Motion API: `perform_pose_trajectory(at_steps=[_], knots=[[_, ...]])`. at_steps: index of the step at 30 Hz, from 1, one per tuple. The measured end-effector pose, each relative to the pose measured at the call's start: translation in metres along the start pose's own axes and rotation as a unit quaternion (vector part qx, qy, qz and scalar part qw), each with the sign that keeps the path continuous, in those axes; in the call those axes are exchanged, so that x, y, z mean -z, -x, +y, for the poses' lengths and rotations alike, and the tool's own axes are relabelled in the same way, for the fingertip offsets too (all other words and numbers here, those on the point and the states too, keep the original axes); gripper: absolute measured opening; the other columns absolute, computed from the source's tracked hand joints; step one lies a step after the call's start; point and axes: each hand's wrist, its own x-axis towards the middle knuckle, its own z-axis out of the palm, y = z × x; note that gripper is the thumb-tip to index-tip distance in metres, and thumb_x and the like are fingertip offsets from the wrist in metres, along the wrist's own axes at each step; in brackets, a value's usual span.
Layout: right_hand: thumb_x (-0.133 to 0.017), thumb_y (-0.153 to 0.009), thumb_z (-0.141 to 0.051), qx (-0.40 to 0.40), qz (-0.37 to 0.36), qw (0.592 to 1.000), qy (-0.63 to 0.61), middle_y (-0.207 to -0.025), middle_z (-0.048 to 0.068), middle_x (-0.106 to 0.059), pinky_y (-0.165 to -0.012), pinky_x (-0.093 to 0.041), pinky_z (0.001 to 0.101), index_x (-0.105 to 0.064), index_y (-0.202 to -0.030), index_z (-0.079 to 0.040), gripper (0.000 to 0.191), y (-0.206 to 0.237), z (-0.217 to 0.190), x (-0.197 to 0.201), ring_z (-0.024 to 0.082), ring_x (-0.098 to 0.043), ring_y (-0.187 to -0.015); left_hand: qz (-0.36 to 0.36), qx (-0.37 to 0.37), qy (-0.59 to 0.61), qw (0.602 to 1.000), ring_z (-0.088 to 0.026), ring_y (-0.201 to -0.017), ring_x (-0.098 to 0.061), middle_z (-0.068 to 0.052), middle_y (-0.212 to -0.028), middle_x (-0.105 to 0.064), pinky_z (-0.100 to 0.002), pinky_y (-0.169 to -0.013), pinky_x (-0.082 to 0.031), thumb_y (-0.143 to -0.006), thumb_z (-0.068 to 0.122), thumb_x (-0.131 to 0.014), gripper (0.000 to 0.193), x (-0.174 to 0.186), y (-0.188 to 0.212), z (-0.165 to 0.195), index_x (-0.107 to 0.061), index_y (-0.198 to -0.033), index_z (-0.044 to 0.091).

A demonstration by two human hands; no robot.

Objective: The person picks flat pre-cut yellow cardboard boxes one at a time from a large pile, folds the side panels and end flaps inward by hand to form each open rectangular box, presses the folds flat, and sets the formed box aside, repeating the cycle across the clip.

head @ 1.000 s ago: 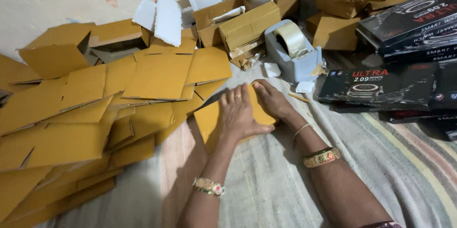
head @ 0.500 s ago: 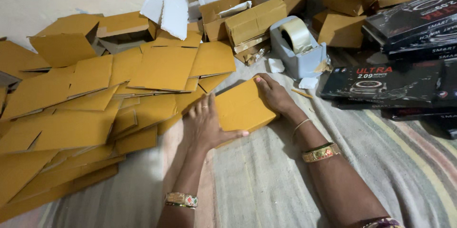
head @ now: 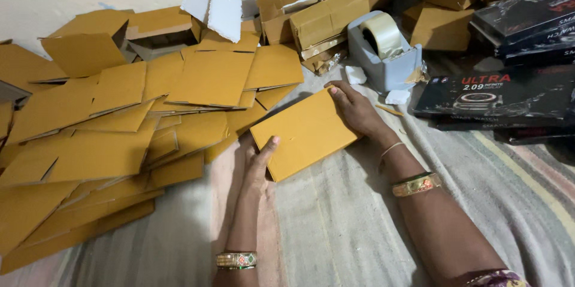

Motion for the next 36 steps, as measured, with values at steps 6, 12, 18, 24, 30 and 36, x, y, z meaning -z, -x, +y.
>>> perform_pose_trajectory(at_steps=[6,12,18,24,30,36], knots=[[-0.048,-0.098,-0.043,0.158,0.084,0.889,0.423,-0.156,0.025,-0.034,-0.113,-0.017,0.0658,-0.044,-0.149,-0.023,0.054,0.012,-0.032,-0.063,0.043,-0.025,-0.148,0.036,0.029,-0.040,0.998,-0.018,-0.111,-0.061,-0.009,-0.122,-0.067,-0.033,-0.097,-0.049,-0.079,0.048,-0.082,0.075,0.013,-0.009,-0.014,-0.063,-0.133,0.000],[-0.040,-0.102,-0.040,0.269,0.003,0.871,0.411,-0.163,0.009,-0.034,-0.123,-0.011,0.0610,-0.042,-0.155,-0.020,0.057,0.022,-0.038,-0.134,0.036,-0.025,-0.155,0.041,0.013,-0.002,0.999,-0.017,-0.112,-0.060,-0.006,-0.125,-0.067,-0.034,-0.095,-0.049,-0.077,0.049,-0.083,0.078,0.029,-0.020,-0.028,-0.060,-0.135,0.002],[-0.037,-0.104,-0.045,0.135,0.052,0.879,0.454,-0.162,0.013,-0.035,-0.118,-0.019,0.0604,-0.045,-0.149,-0.021,0.052,-0.013,-0.025,-0.082,0.037,-0.025,-0.151,0.032,0.020,0.011,0.999,-0.019,-0.117,-0.062,-0.007,-0.128,-0.066,-0.034,-0.098,-0.050,-0.075,0.046,-0.083,0.079,0.024,-0.018,-0.024,-0.058,-0.138,0.005],[-0.040,-0.105,-0.053,-0.100,0.016,0.977,0.185,-0.142,0.027,-0.056,-0.109,-0.044,0.0449,-0.042,-0.156,-0.019,0.061,-0.020,-0.004,-0.031,0.041,-0.056,-0.131,0.020,-0.022,0.013,0.999,-0.019,-0.118,-0.061,-0.009,-0.129,-0.066,-0.033,-0.099,-0.048,-0.075,0.042,-0.086,0.078,0.024,-0.012,-0.019,-0.059,-0.136,0.002],[-0.043,-0.106,-0.055,0.033,-0.030,0.995,-0.085,-0.138,0.016,-0.064,-0.107,-0.042,0.0349,-0.056,-0.140,-0.007,0.061,-0.018,0.015,-0.026,0.022,-0.057,-0.127,-0.001,-0.064,0.011,0.998,-0.021,-0.120,-0.059,-0.012,-0.130,-0.064,-0.035,-0.103,-0.047,-0.074,0.045,-0.089,0.087,0.025,-0.007,-0.019,-0.055,-0.139,-0.002],[-0.039,-0.105,-0.054,0.013,0.017,1.000,-0.005,-0.121,0.018,-0.070,-0.100,-0.047,0.0389,-0.060,-0.132,-0.006,0.059,-0.007,0.003,-0.022,0.030,-0.064,-0.115,0.103,-0.152,-0.399,0.898,-0.030,-0.148,-0.029,-0.022,-0.157,-0.031,-0.056,-0.117,-0.023,-0.058,0.063,-0.090,0.135,-0.006,0.024,0.043,-0.022,-0.157,0.001]])
